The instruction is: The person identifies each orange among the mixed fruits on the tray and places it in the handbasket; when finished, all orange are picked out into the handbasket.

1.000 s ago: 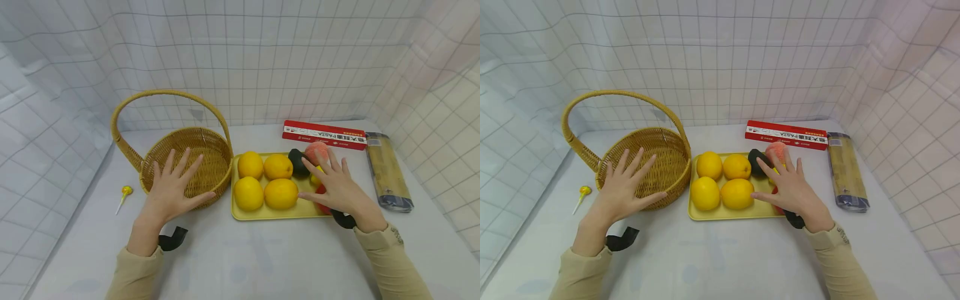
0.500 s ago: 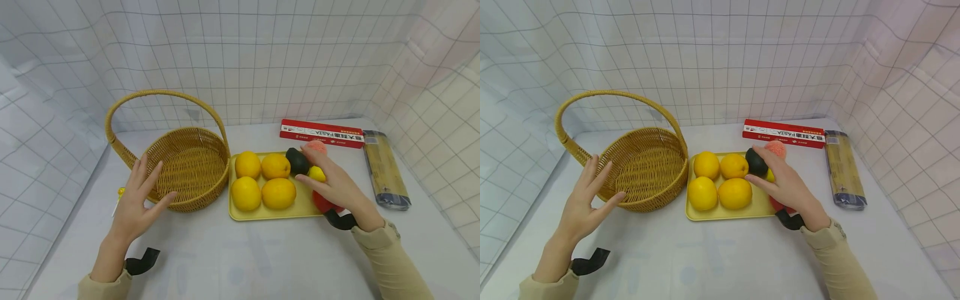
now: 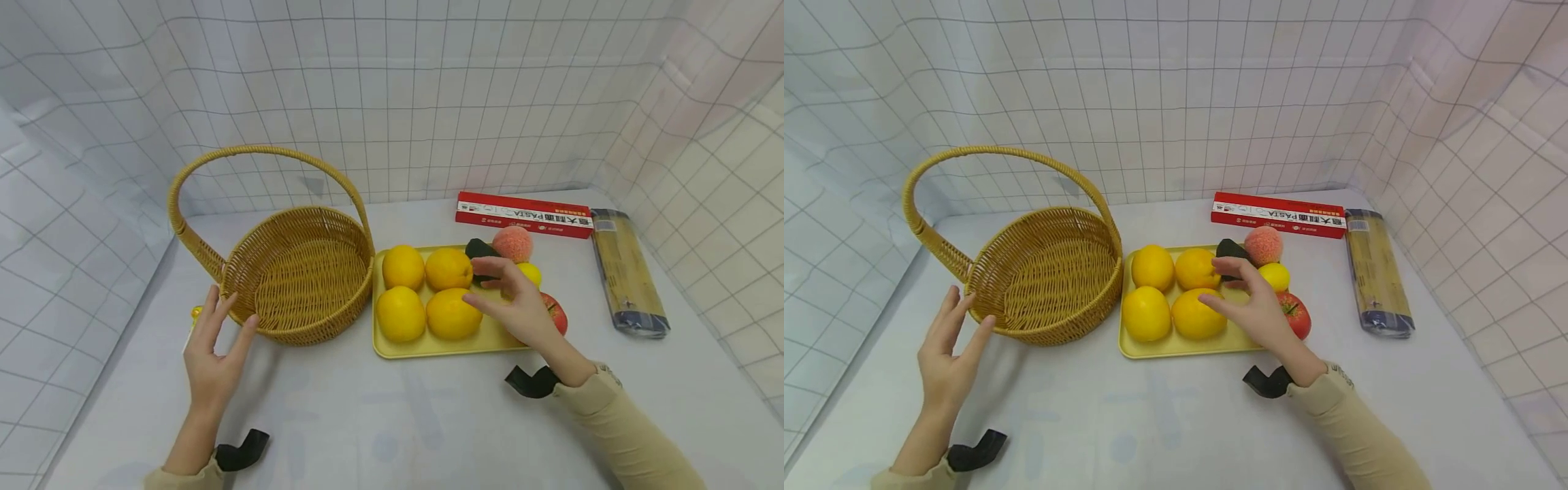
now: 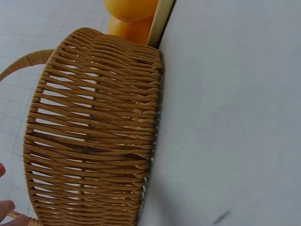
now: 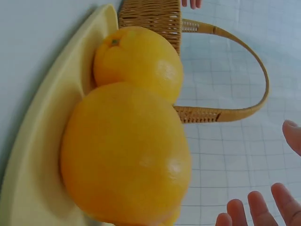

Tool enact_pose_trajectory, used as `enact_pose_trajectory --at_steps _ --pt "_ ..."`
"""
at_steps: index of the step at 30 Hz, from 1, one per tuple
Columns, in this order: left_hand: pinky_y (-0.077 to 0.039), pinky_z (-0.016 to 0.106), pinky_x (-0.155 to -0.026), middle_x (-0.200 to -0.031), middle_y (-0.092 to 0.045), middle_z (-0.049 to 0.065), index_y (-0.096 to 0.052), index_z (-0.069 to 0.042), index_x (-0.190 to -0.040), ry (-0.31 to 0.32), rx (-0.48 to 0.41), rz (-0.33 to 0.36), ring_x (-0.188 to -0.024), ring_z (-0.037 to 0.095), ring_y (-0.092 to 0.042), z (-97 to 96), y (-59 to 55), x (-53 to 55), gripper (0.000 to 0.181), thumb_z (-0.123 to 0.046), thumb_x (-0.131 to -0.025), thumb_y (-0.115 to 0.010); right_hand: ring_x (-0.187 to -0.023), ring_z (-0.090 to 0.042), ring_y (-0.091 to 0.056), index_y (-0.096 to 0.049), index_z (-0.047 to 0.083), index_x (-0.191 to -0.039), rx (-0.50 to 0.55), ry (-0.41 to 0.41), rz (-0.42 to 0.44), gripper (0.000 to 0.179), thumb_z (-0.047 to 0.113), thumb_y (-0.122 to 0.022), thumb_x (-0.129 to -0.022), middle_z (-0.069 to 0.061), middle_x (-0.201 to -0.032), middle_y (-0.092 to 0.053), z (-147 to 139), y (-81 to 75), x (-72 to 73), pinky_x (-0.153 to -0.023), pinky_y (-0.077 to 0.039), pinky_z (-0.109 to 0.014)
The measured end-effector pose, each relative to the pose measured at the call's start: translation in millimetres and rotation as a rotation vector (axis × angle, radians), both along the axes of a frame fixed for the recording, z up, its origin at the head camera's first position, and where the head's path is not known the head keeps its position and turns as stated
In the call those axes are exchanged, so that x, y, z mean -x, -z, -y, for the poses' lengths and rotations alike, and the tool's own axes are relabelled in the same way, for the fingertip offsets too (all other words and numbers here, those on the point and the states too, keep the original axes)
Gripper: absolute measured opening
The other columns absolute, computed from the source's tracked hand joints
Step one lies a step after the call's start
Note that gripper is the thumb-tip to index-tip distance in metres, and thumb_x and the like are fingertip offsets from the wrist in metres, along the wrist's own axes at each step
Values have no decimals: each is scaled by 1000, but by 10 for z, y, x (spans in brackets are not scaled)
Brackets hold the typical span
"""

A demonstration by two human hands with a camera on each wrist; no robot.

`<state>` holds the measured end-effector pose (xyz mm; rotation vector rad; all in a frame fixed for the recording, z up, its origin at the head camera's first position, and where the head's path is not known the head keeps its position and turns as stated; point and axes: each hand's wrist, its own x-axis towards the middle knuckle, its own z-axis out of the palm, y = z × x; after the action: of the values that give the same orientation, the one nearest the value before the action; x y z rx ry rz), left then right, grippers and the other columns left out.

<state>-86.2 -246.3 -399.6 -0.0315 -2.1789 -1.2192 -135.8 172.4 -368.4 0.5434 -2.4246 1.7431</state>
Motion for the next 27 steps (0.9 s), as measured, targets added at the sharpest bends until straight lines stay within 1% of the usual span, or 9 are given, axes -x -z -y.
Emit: enact_pose_trajectory --at_steps 2,4,6,8,10,13,17,21,27 --pt "-30 19 -104 -145 -39 7 -60 2 -122 -14 -20 -3 -134 26 -34 1 64 11 44 5 -79 -69 -116 -22 -49 -50 4 -126 5 7 16 50 4 -72 -81 -13 -128 -52 36 53 -10 -98 -44 -37" --pt "-32 17 -103 -145 -39 9 -61 4 -120 -19 -40 11 -133 27 -35 2 111 18 42 6 -79 -69 -117 -27 -48 -50 2 -126 3 9 33 51 2 -73 -80 -15 -129 -51 75 88 -25 -101 -42 -40" --pt "-34 16 -102 -147 -37 7 -62 4 -118 -22 -62 41 -134 25 -34 1 142 17 40 4 -79 -69 -118 -33 -47 -49 0 -126 -7 14 42 52 0 -73 -79 -17 -129 -50 114 99 -50 -103 -39 -46" --pt "-36 17 -102 -148 -35 5 -61 4 -118 -16 -87 65 -134 23 -33 1 161 15 38 1 -80 -70 -118 -37 -45 -49 -3 -125 -23 20 45 51 -1 -72 -79 -20 -128 -50 159 52 -99 -103 -37 -50" --pt "-36 18 -102 -149 -33 5 -61 6 -117 -5 -123 82 -135 22 -32 0 176 17 37 0 -82 -70 -118 -39 -44 -49 -4 -124 -35 28 50 50 -1 -72 -80 -23 -127 -49 196 2 -144 -104 -35 -52" --pt "-39 16 -99 -149 -32 6 -59 9 -116 9 -182 101 -135 22 -31 10 204 26 36 -1 -83 -69 -119 -36 -43 -49 -6 -123 -60 39 53 49 0 -72 -80 -23 -125 -50 231 -57 -201 -105 -33 -52" --pt "-42 13 -93 -149 -32 9 -57 12 -115 25 -261 110 -135 24 -31 32 234 38 35 2 -83 -68 -121 -33 -43 -50 -5 -123 -58 46 52 49 0 -72 -80 -21 -124 -51 240 -20 -209 -107 -31 -52" --pt "-43 12 -91 -148 -31 13 -57 14 -114 46 -328 96 -134 26 -32 43 241 49 35 8 -81 -67 -120 -35 -43 -51 -5 -123 -38 53 37 49 1 -73 -80 -20 -123 -51 243 27 -199 -106 -31 -52" --pt "-44 14 -91 -147 -33 13 -57 16 -113 52 -356 84 -130 26 -37 47 227 55 35 10 -80 -66 -115 -36 -45 -51 -7 -120 -10 62 20 47 -1 -72 -79 -21 -120 -52 272 84 -195 -103 -33 -55"
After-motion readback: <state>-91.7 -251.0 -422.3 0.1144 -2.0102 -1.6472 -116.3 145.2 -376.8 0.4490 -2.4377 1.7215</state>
